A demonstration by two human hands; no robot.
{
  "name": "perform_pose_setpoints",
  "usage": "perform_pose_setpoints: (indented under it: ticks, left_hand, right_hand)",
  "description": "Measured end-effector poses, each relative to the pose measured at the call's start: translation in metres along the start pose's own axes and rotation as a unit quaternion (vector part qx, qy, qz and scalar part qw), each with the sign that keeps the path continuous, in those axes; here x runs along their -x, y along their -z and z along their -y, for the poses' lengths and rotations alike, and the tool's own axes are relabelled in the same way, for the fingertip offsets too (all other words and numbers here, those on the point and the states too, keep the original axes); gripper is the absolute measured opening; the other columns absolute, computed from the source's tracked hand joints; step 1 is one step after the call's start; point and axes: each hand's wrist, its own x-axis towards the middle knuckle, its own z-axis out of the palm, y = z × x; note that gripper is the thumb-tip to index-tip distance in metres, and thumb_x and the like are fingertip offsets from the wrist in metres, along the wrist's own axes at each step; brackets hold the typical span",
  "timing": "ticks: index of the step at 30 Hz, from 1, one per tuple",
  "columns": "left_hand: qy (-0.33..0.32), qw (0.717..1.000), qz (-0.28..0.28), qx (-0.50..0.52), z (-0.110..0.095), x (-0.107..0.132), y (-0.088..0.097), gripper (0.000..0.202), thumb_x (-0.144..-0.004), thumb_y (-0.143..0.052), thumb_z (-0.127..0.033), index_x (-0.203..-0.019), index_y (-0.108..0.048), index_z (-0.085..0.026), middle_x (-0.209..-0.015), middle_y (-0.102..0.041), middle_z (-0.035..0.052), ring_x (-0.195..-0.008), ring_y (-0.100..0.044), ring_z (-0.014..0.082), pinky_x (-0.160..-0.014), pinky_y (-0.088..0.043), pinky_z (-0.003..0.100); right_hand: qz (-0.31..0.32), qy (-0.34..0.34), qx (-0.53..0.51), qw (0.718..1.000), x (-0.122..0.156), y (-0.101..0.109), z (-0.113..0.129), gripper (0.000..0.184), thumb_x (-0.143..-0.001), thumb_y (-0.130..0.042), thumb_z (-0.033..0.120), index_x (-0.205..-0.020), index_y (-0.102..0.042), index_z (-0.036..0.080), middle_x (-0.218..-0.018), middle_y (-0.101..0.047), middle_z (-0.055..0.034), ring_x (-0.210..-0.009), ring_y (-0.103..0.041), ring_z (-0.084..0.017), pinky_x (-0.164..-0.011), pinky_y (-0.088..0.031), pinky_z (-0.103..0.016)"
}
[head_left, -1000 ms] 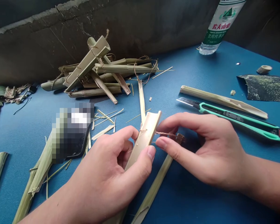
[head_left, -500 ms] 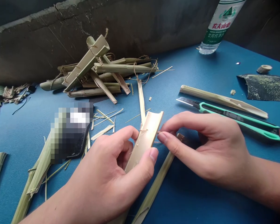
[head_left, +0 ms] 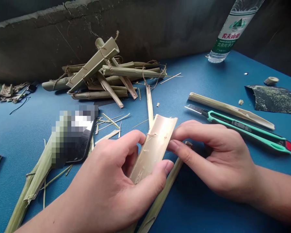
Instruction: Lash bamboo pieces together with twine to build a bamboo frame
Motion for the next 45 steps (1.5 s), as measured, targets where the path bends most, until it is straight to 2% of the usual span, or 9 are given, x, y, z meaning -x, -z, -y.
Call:
perform_pose_setpoints:
  ticks: [6, 8, 13, 15, 17, 26, 35, 42, 45]
  left_hand:
    - [-0.038, 0.999, -0.025, -0.023, 0.003, -0.002, 0.001, 0.043, -0.108, -0.051, -0.041, -0.069, -0.053, -0.023, -0.057, -0.05, -0.0024, -0.051, -0.045, 0.0129, -0.051, -0.031, 0.031]
    - [-0.03, 0.996, -0.039, -0.07, 0.006, -0.002, -0.001, 0.042, -0.106, -0.054, -0.042, -0.069, -0.053, -0.023, -0.057, -0.049, -0.0023, -0.051, -0.044, 0.0143, -0.051, -0.03, 0.032]
    - [-0.063, 0.982, -0.118, -0.136, 0.013, -0.004, -0.006, 0.019, -0.104, -0.064, -0.04, -0.11, -0.065, -0.022, -0.074, -0.061, -0.0017, -0.06, -0.054, 0.0169, -0.058, -0.038, 0.033]
    - [-0.104, 0.984, -0.109, -0.099, 0.016, -0.007, -0.01, 0.023, -0.107, -0.059, -0.029, -0.128, -0.066, -0.023, -0.095, -0.068, 0.002, -0.077, -0.063, 0.0179, -0.069, -0.046, 0.033]
    - [-0.121, 0.988, -0.087, -0.052, 0.019, -0.011, -0.014, 0.028, -0.109, -0.053, -0.021, -0.132, -0.068, -0.025, -0.108, -0.07, 0.0037, -0.09, -0.066, 0.0186, -0.079, -0.049, 0.033]
    - [-0.117, 0.988, -0.097, -0.004, 0.025, -0.019, -0.019, 0.022, -0.107, -0.057, -0.021, -0.105, -0.078, -0.022, -0.091, -0.07, 0.0016, -0.081, -0.062, 0.0168, -0.07, -0.043, 0.032]
    - [-0.096, 0.992, -0.086, 0.008, 0.026, -0.027, -0.023, 0.019, -0.109, -0.051, -0.02, -0.106, -0.07, -0.019, -0.105, -0.07, 0.0045, -0.09, -0.063, 0.0191, -0.078, -0.046, 0.034]
    - [-0.131, 0.988, -0.083, 0.023, 0.027, -0.023, -0.018, 0.02, -0.106, -0.056, -0.016, -0.113, -0.076, -0.018, -0.092, -0.068, 0.0013, -0.084, -0.062, 0.0155, -0.073, -0.044, 0.03]
    - [-0.152, 0.984, -0.091, 0.013, 0.03, -0.023, -0.017, 0.02, -0.105, -0.059, -0.015, -0.105, -0.078, -0.02, -0.088, -0.065, -0.0001, -0.077, -0.059, 0.0142, -0.069, -0.041, 0.03]
  right_hand:
    - [0.022, 0.005, 0.007, 1.0, 0.001, -0.001, -0.002, 0.014, -0.099, -0.068, 0.011, -0.093, -0.075, 0.022, -0.081, -0.076, 0.0002, -0.076, -0.071, -0.017, -0.077, -0.054, -0.033]
    - [0.023, 0.002, 0.018, 1.0, 0.0, -0.003, -0.003, 0.013, -0.098, -0.069, 0.011, -0.094, -0.075, 0.022, -0.084, -0.078, -0.0002, -0.076, -0.07, -0.017, -0.076, -0.053, -0.033]
    - [0.047, -0.014, 0.063, 0.997, -0.004, -0.007, -0.005, 0.013, -0.099, -0.07, 0.013, -0.094, -0.078, 0.023, -0.086, -0.077, -0.0013, -0.077, -0.065, -0.018, -0.074, -0.049, -0.035]
    - [0.062, -0.01, 0.076, 0.995, -0.005, -0.008, -0.006, 0.016, -0.1, -0.069, 0.011, -0.098, -0.079, 0.024, -0.089, -0.078, -0.0015, -0.079, -0.064, -0.019, -0.076, -0.049, -0.036]
    - [0.07, -0.011, 0.089, 0.994, -0.007, -0.009, -0.006, 0.018, -0.101, -0.068, 0.011, -0.102, -0.08, 0.024, -0.091, -0.079, -0.0022, -0.08, -0.063, -0.019, -0.076, -0.05, -0.036]
    - [0.077, -0.024, 0.123, 0.989, -0.008, -0.008, -0.004, 0.015, -0.103, -0.068, 0.015, -0.097, -0.078, 0.024, -0.088, -0.078, -0.0029, -0.08, -0.065, -0.021, -0.076, -0.052, -0.036]
    - [0.09, -0.037, 0.118, 0.988, -0.007, -0.008, -0.004, 0.013, -0.103, -0.067, 0.015, -0.098, -0.076, 0.023, -0.087, -0.076, -0.002, -0.081, -0.063, -0.02, -0.077, -0.049, -0.037]
    - [0.093, -0.041, 0.111, 0.989, -0.007, -0.007, -0.004, 0.015, -0.104, -0.067, 0.014, -0.101, -0.077, 0.024, -0.088, -0.075, -0.0015, -0.081, -0.062, -0.02, -0.078, -0.048, -0.037]
    - [0.091, -0.04, 0.112, 0.989, -0.007, -0.007, -0.004, 0.015, -0.104, -0.066, 0.014, -0.1, -0.077, 0.023, -0.086, -0.074, -0.0008, -0.08, -0.06, -0.019, -0.079, -0.047, -0.037]
